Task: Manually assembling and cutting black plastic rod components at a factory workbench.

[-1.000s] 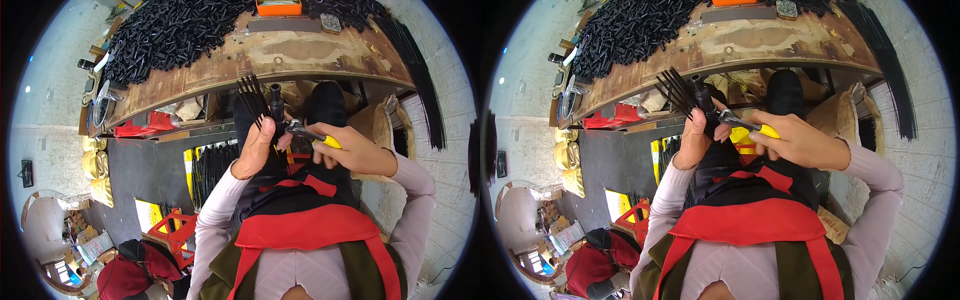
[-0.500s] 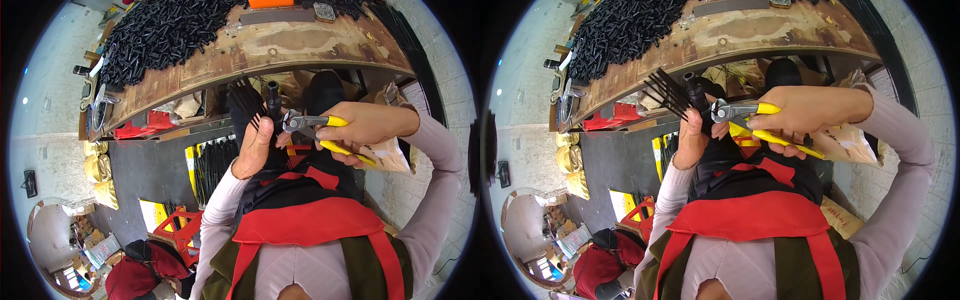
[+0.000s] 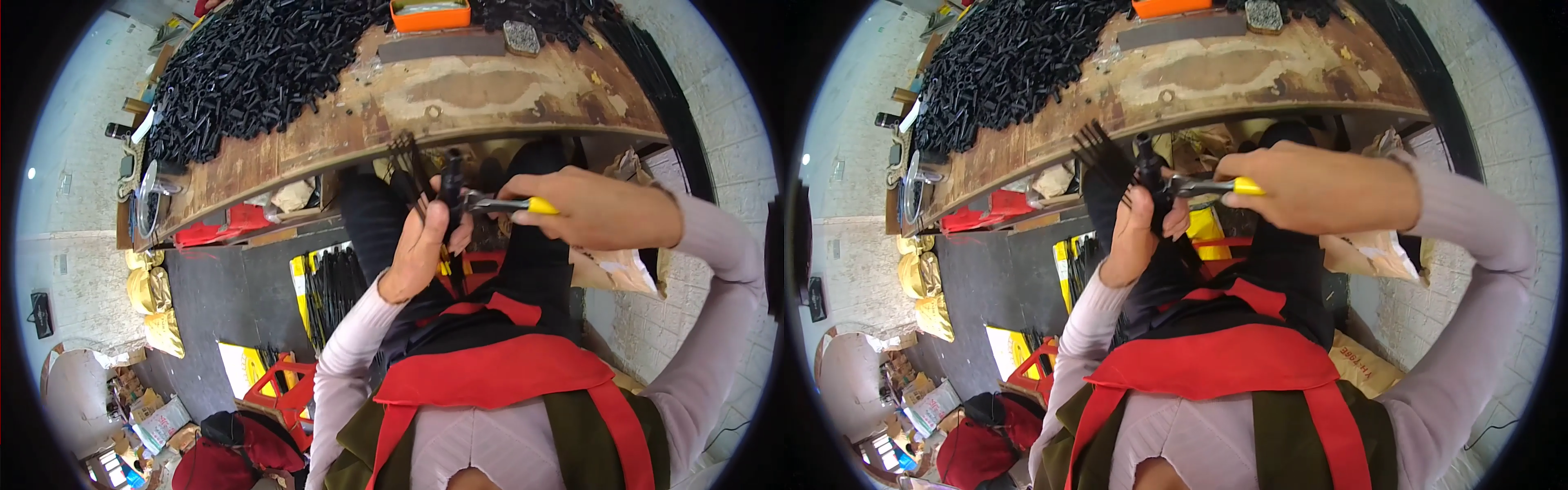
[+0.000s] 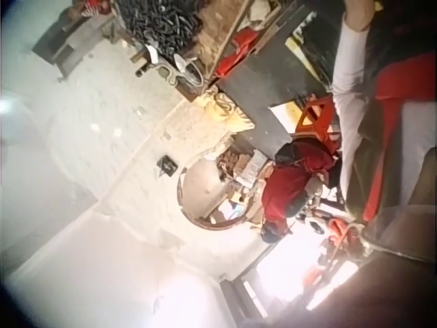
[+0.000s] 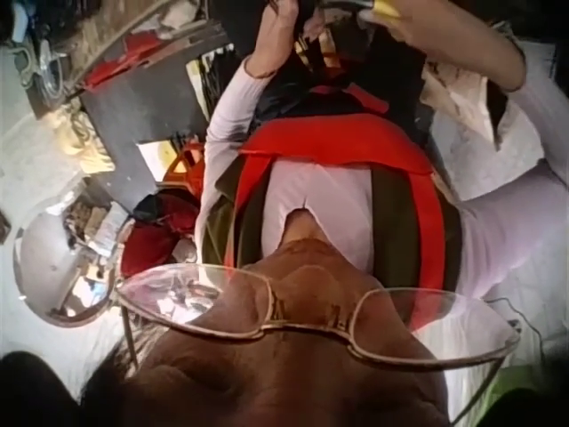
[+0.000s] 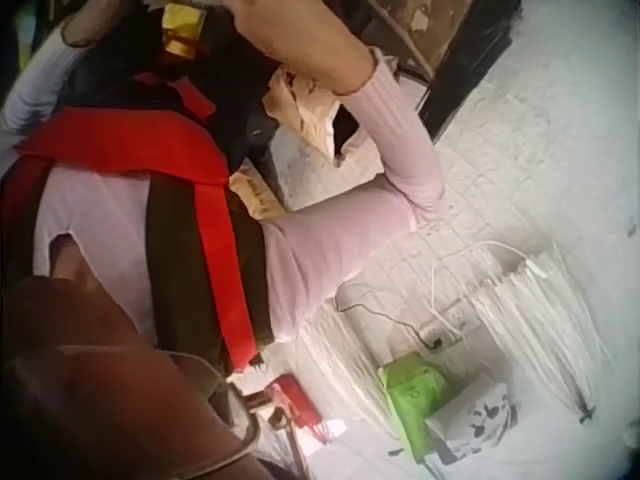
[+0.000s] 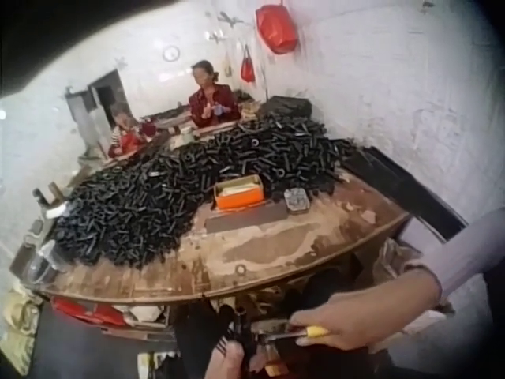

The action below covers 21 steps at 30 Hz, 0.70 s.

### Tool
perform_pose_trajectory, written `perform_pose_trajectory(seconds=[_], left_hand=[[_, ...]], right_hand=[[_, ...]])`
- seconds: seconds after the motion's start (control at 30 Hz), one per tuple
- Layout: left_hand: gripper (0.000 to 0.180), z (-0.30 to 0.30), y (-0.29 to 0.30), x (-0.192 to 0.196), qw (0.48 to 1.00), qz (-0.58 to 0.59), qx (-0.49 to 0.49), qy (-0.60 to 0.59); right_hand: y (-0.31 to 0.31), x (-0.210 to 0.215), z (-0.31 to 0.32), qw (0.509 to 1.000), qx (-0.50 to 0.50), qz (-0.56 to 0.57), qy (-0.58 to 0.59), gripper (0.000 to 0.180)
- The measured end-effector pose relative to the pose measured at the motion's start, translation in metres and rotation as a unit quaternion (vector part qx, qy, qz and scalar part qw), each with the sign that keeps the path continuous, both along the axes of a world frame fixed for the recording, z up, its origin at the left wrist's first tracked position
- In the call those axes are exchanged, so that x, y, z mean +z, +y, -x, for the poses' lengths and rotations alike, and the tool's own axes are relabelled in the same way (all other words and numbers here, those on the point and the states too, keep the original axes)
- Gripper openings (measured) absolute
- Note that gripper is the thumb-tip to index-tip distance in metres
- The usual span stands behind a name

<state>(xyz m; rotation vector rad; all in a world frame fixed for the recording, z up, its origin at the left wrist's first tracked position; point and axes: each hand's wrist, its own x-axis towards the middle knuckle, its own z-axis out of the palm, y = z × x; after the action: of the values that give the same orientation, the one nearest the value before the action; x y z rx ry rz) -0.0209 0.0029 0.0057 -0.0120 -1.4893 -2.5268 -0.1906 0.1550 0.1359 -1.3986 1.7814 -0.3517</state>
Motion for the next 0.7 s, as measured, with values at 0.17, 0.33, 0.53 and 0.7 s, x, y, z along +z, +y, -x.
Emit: perform_pose_trajectory(seconds=[0.17,0.33,0.53,0.7], left_hand=[[0.049,0.024,-0.023,-0.022,0.993,-0.029,0.087,-0.070],[0.057,0.029,-0.080,-0.025,0.954,-0.014,0.257,-0.153],[0.051,-0.051,-0.121,0.084,0.893,0.017,0.444,0.067],[0.044,-0.068,-0.107,0.089,0.848,-0.252,0.429,0.179]], right_hand=[[-0.018,-0.073,0.017,0.988,-0.052,0.143,-0.015,0.036],[-0.042,-0.100,0.070,0.933,-0.118,0.088,0.328,0.051],[-0.031,-0.112,0.049,0.821,0.112,0.433,0.355,0.031],[0.008,-0.134,-0.056,0.909,0.182,0.307,-0.216,0.032]])
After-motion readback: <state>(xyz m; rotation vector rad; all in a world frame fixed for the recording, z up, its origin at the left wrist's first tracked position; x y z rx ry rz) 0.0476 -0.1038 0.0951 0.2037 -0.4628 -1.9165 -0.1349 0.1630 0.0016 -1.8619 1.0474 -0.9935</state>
